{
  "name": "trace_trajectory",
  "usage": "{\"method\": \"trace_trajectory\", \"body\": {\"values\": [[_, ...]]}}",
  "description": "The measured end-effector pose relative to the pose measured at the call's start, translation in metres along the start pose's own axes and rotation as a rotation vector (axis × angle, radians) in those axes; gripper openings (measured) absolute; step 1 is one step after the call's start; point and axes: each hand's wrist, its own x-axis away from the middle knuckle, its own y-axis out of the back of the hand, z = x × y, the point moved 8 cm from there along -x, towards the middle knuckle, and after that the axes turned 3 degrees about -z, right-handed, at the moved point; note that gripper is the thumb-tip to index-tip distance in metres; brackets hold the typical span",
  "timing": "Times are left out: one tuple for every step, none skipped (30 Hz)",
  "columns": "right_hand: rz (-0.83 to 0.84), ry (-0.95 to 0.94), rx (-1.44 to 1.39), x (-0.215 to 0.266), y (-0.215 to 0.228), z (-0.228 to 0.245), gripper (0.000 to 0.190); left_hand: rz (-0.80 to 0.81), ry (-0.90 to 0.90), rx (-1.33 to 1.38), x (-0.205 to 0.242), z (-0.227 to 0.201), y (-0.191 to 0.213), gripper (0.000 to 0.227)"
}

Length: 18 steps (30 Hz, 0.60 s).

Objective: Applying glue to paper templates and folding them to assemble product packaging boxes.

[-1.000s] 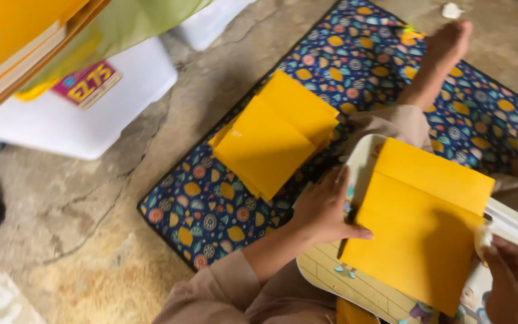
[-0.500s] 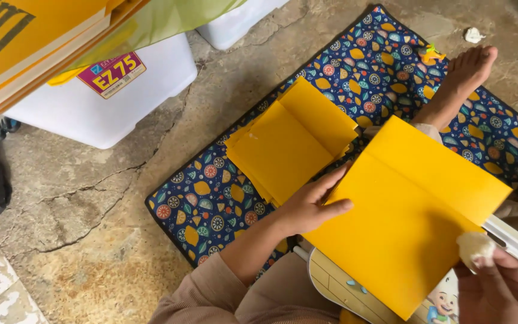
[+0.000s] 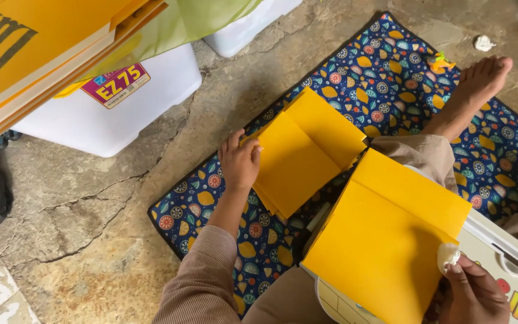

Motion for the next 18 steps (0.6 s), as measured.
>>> {"method": "trace_trajectory", "body": {"values": [[0.005, -0.01, -0.008, 0.001, 0.001, -0.001, 0.007, -0.006, -0.02, 0.01, 0.0, -0.003, 0.003, 0.003], [0.004, -0.014, -0.004, 0.0, 0.003, -0.005, 0.007, 0.0, -0.019, 0.01, 0.002, -0.002, 0.004, 0.003], [0.009, 0.014, 0.012, 0.0, 0.005, -0.007, 0.006, -0.014, -0.067, -0.012, 0.004, -0.004, 0.006, 0.006], [0.016, 0.044, 0.028, -0.001, 0.006, -0.009, 0.006, -0.03, -0.115, -0.036, 0.007, -0.007, 0.009, 0.01], [0.016, 0.041, 0.031, -0.001, 0.009, -0.012, 0.006, -0.025, -0.113, -0.036, 0.014, -0.007, 0.019, 0.01], [0.023, 0.047, 0.025, -0.002, 0.01, -0.015, 0.006, -0.054, -0.144, -0.025, 0.02, -0.01, 0.031, 0.009], [0.03, 0.053, 0.019, -0.003, 0.012, -0.017, 0.007, -0.083, -0.176, -0.015, 0.027, -0.013, 0.044, 0.013], [0.027, 0.054, 0.018, -0.003, 0.012, -0.016, 0.007, -0.084, -0.177, -0.013, 0.042, -0.012, 0.056, 0.013], [0.035, 0.055, 0.01, -0.003, 0.011, -0.015, 0.006, -0.036, -0.166, 0.014, 0.056, -0.011, 0.065, 0.02], [0.045, 0.053, 0.0, -0.002, 0.008, -0.014, 0.004, 0.013, -0.155, 0.037, 0.072, -0.008, 0.075, 0.029], [0.045, 0.052, -0.002, -0.001, 0.006, -0.01, 0.004, 0.013, -0.157, 0.035, 0.086, -0.009, 0.079, 0.029], [0.027, 0.0, 0.007, 0.001, 0.005, -0.011, 0.005, 0.071, -0.087, 0.063, 0.101, -0.004, 0.08, 0.016], [0.008, -0.052, 0.016, 0.003, 0.004, -0.011, 0.006, 0.129, -0.016, 0.091, 0.117, 0.002, 0.081, 0.023], [0.008, -0.056, 0.018, 0.007, -0.003, -0.007, 0.006, 0.133, -0.015, 0.089, 0.125, -0.012, 0.087, 0.023], [0.01, -0.012, 0.002, 0.01, -0.01, 0.002, 0.006, 0.342, 0.211, 0.498, 0.138, -0.017, 0.076, 0.047], [0.013, 0.034, -0.015, 0.014, -0.017, 0.011, 0.007, 0.547, 0.439, 0.907, 0.157, -0.032, 0.064, 0.073], [0.014, 0.033, -0.014, 0.02, -0.022, 0.019, 0.007, 0.547, 0.441, 0.906, 0.155, -0.05, 0.076, 0.073], [0.038, 0.007, 0.006, 0.025, -0.031, 0.026, 0.008, 0.659, 0.406, 1.092, 0.153, -0.079, 0.082, 0.09]]}}
